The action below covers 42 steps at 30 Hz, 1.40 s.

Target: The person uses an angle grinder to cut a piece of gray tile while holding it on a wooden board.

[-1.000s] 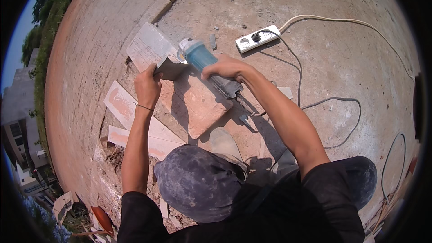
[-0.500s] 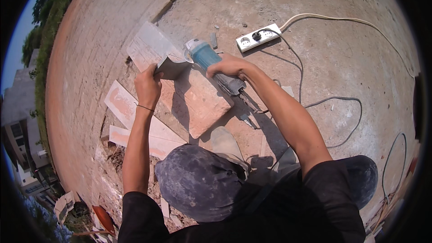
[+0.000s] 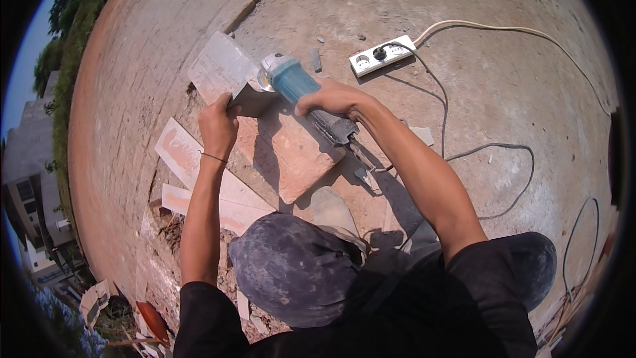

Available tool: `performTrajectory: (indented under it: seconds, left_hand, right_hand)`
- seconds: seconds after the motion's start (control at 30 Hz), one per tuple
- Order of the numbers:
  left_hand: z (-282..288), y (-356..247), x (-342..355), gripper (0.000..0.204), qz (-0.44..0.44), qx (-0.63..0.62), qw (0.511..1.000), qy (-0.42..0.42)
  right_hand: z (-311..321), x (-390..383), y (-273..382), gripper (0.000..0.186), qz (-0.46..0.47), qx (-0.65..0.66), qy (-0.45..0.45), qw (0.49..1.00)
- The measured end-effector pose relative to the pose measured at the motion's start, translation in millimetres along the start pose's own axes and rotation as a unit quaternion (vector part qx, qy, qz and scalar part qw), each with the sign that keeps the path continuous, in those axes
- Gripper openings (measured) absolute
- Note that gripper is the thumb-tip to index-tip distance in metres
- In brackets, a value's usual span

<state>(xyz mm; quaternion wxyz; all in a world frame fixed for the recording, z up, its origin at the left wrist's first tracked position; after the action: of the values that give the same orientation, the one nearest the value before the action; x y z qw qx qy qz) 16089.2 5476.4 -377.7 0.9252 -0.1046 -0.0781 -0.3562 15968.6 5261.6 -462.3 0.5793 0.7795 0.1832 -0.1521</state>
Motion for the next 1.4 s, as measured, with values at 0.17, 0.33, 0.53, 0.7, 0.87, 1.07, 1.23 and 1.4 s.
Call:
performTrajectory:
  seconds: [0.17, 0.33, 0.53, 0.7, 0.87, 1.07, 1.23, 1.4]
  left_hand:
    - [-0.3, 2.2, 0.2, 0.019, -0.004, 0.006, 1.0, -0.004]
    - [-0.2, 3.3, -0.3, 0.018, 0.002, 0.009, 1.0, -0.004]
    - [0.0, 1.5, -0.5, 0.019, -0.001, 0.021, 1.0, -0.002]
    - [0.0, 2.2, 0.1, 0.018, 0.0, 0.001, 1.0, -0.011]
    - [-0.2, -0.3, 0.1, 0.018, 0.008, 0.002, 1.0, -0.003]
    - [0.6, 2.8, -0.7, 0.017, -0.003, 0.006, 1.0, -0.011]
    - [1.3, 1.0, 0.1, 0.018, -0.012, 0.015, 1.0, -0.009]
    - [-0.1, 2.7, 0.3, 0.021, -0.007, 0.028, 1.0, -0.011]
  right_hand:
    - [-5.1, 1.9, -1.5, 0.048, 0.015, 0.026, 0.01, 1.0]
    - [-5.5, -7.0, 0.5, 0.047, -0.009, 0.003, 0.007, 1.0]
    - [-4.3, -5.8, -4.1, 0.049, -0.001, 0.007, 0.01, 1.0]
    - [-8.6, -8.5, 4.1, 0.048, 0.002, 0.023, 0.013, 1.0]
    - [-6.6, -6.4, 0.4, 0.048, -0.01, 0.009, 0.009, 1.0]
    - [-6.8, -2.2, -4.4, 0.048, -0.004, 0.022, 0.019, 1.0]
    - [-0.8, 2.7, -9.6, 0.047, -0.007, 0.009, 0.01, 1.0]
    - [-1.2, 0.4, -6.7, 0.048, -0.006, 0.018, 0.014, 1.0]
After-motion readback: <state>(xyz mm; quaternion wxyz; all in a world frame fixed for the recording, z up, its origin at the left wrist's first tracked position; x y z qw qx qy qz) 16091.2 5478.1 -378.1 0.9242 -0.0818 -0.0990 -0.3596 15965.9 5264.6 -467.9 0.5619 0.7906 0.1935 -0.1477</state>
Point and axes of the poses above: each hand's wrist, its own x-axis towards the middle knuckle, its own z-axis out of the back of the hand, y = z × x, the point moved 3 cm from there along x, towards the middle knuckle, and after that the axes turned 1 degree about -y, right-handed, at the moved point
